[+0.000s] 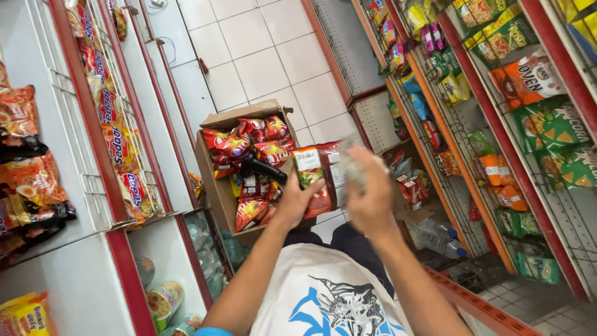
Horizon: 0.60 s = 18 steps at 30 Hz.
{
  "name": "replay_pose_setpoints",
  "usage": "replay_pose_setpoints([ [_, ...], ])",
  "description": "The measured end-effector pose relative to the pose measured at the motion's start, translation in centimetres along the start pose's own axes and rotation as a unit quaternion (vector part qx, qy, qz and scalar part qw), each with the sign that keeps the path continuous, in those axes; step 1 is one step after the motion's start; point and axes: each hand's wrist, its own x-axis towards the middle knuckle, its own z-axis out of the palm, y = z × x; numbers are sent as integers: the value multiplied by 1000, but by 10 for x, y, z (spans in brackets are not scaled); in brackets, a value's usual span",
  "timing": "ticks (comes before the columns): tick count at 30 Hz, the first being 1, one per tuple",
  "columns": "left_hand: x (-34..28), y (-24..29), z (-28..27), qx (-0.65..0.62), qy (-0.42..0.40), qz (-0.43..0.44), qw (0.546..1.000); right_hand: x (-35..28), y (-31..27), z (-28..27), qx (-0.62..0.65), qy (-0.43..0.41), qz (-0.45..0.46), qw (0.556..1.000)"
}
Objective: The person wipes metal shelf edges with a cloth and spray bottle, then uses a barcode scanner to scan snack packets from a cardboard box and places them onto the shelves.
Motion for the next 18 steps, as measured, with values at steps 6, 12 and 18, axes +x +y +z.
replay_pose_setpoints([
  [6, -10, -4, -1, -78, -87, 83, 990, -10, -6, 36, -126, -181, -175, 959],
  [12, -28, 8, -26, -19, -24, 94, 995, -6, 21, 45, -17, -144, -104, 984],
  [18, -34, -11, -90, -217, 195, 82, 953, -32, 32, 82, 70, -180, -45, 980],
])
